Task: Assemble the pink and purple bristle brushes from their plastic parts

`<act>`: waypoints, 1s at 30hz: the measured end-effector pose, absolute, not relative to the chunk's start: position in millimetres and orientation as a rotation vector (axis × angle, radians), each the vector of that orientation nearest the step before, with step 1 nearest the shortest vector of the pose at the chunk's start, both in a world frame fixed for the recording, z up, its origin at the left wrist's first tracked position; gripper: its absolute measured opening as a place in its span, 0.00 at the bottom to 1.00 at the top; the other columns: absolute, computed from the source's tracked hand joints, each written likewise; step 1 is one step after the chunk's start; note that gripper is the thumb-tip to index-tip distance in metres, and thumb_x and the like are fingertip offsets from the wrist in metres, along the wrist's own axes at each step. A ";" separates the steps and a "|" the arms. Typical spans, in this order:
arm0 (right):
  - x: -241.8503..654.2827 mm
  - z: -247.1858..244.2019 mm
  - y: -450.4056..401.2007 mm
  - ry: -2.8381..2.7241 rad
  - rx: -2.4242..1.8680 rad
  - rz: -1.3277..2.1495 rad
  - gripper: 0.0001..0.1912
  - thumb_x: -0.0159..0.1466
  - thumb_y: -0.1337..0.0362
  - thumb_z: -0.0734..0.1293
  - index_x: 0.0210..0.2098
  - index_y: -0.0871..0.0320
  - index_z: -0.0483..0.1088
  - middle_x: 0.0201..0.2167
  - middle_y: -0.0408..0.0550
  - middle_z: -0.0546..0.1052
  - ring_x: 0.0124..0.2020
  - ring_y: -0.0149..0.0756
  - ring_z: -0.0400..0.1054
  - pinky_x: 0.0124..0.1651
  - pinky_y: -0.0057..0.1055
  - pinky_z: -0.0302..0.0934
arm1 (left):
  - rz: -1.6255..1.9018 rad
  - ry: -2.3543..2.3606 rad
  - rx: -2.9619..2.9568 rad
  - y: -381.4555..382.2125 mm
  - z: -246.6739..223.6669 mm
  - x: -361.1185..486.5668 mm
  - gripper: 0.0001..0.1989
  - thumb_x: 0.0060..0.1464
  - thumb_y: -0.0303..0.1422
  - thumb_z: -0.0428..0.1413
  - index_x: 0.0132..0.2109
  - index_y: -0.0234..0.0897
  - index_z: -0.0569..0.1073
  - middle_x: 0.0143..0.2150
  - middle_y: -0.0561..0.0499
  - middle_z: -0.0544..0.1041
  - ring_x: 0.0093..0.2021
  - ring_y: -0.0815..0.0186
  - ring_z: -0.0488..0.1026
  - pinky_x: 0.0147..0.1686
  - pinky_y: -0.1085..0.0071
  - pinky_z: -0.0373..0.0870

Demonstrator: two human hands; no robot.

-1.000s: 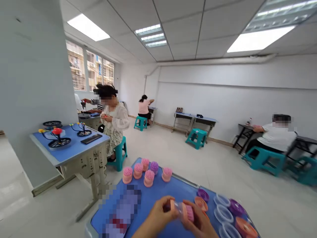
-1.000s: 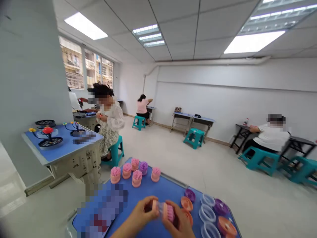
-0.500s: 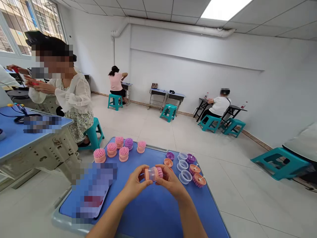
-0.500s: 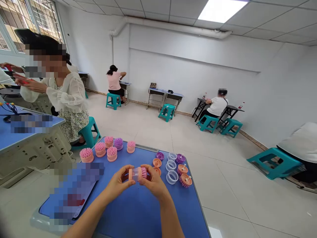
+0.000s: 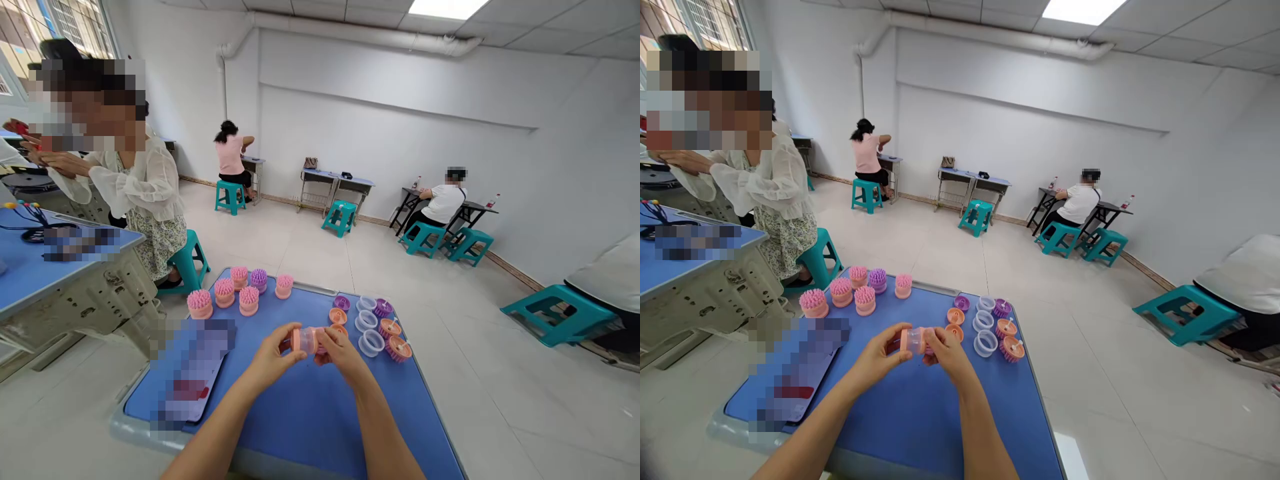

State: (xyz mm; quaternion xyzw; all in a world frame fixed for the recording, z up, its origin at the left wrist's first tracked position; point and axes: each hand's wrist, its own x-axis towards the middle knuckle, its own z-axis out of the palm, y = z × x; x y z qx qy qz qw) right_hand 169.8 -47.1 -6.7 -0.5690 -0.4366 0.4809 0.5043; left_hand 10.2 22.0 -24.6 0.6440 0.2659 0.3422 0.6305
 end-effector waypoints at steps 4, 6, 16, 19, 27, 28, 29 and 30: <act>171.4 -8.7 -49.0 -0.973 -1.390 1.209 0.21 0.55 0.47 0.66 0.37 0.58 0.70 0.27 0.43 0.71 0.27 0.33 0.69 0.29 0.31 0.65 | 0.769 0.668 1.484 23.4 -28.8 14.3 0.23 0.41 0.34 0.60 0.47 0.32 0.69 0.43 0.45 0.74 0.43 0.58 0.72 0.47 0.61 0.68; 173.6 -9.5 -50.5 -0.955 -1.354 1.201 0.27 0.49 0.53 0.73 0.46 0.52 0.66 0.37 0.42 0.71 0.34 0.33 0.69 0.34 0.30 0.66 | 0.744 0.685 1.461 24.8 -30.6 15.6 0.25 0.43 0.35 0.60 0.48 0.31 0.67 0.43 0.45 0.74 0.43 0.59 0.72 0.47 0.62 0.68; 177.1 -8.2 -52.2 -1.027 -1.373 1.198 0.20 0.55 0.56 0.68 0.45 0.57 0.67 0.32 0.44 0.72 0.30 0.32 0.69 0.33 0.31 0.66 | 0.682 0.679 1.525 27.9 -28.5 14.4 0.25 0.46 0.38 0.58 0.50 0.31 0.65 0.44 0.44 0.74 0.44 0.59 0.72 0.45 0.62 0.68; 178.1 -11.0 -52.4 -1.070 -1.322 1.159 0.26 0.52 0.60 0.71 0.49 0.53 0.64 0.37 0.42 0.71 0.35 0.32 0.69 0.35 0.30 0.67 | 0.672 0.710 1.541 29.1 -29.7 14.7 0.25 0.48 0.41 0.56 0.51 0.30 0.66 0.44 0.44 0.74 0.43 0.58 0.72 0.45 0.62 0.68; 178.7 -14.8 -49.9 -1.076 -1.361 1.183 0.20 0.58 0.54 0.66 0.44 0.59 0.68 0.29 0.43 0.72 0.30 0.32 0.70 0.33 0.30 0.67 | 0.646 0.671 1.537 27.1 -25.3 13.6 0.25 0.44 0.36 0.59 0.49 0.32 0.66 0.43 0.46 0.74 0.42 0.60 0.73 0.44 0.62 0.70; 178.8 -14.7 -50.3 -1.069 -1.367 1.191 0.21 0.58 0.54 0.66 0.47 0.58 0.66 0.30 0.44 0.73 0.31 0.33 0.70 0.33 0.30 0.67 | 0.654 0.684 1.533 27.3 -25.6 13.9 0.25 0.43 0.36 0.59 0.49 0.32 0.66 0.43 0.46 0.74 0.42 0.59 0.73 0.45 0.61 0.70; 179.1 -14.6 -50.8 -1.066 -1.367 1.196 0.23 0.57 0.55 0.67 0.49 0.56 0.64 0.33 0.44 0.73 0.32 0.33 0.70 0.34 0.30 0.67 | 0.663 0.696 1.527 27.6 -26.1 14.1 0.25 0.43 0.36 0.59 0.49 0.32 0.66 0.43 0.45 0.74 0.43 0.59 0.73 0.45 0.61 0.70; 179.5 -14.6 -51.4 -1.070 -1.359 1.195 0.25 0.56 0.57 0.69 0.51 0.54 0.62 0.35 0.44 0.72 0.33 0.33 0.70 0.34 0.30 0.67 | 0.669 0.703 1.519 28.0 -26.7 14.2 0.25 0.43 0.36 0.59 0.50 0.32 0.66 0.44 0.45 0.74 0.43 0.59 0.73 0.46 0.60 0.69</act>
